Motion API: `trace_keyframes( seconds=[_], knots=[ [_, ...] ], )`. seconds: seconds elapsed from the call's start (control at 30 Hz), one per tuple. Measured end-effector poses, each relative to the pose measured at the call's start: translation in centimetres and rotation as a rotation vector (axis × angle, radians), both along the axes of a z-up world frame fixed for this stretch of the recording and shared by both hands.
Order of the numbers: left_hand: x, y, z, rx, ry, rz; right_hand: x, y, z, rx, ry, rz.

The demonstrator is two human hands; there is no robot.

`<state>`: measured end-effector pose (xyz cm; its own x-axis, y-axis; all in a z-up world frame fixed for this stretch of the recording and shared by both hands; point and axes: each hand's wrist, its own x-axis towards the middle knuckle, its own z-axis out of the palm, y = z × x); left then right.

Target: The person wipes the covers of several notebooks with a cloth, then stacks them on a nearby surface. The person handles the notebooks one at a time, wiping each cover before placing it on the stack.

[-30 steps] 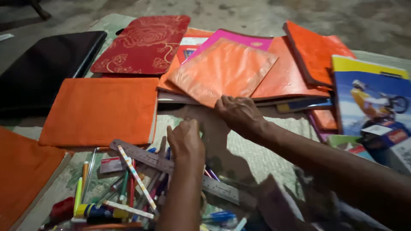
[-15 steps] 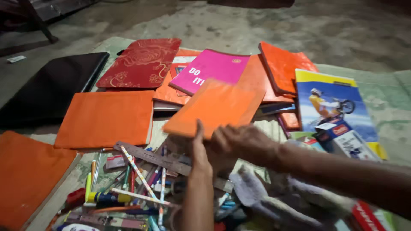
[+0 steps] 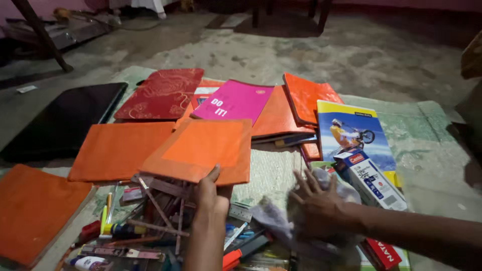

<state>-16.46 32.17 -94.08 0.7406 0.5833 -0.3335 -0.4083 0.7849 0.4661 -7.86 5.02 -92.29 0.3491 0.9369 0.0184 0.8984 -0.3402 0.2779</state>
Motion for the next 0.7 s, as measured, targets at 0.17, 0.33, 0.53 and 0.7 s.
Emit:
trace_keyframes(
  seconds=[0.17,0.33,0.53,0.7],
  knots=[
    [-2.0,-0.5,0.0,-0.009,0.05,-0.041,1.8,-1.1,0.7,-0.35,0.341,-0.182],
    [-3.4,-0.6,1.0,0.017,0.045,-0.1,-1.9,-0.1,7.4,-0.197,0.374,-0.41],
    [-3.6,-0.3,1.3,0.176,0.193,-0.035,-0.3,0.2,17.7,0.617,0.58,-0.576],
    [-2.3,-2.7,1.6,0.285,0.075,-0.035,1.1,3.5,20.2,0.926,0.887,-0.376]
  ],
)
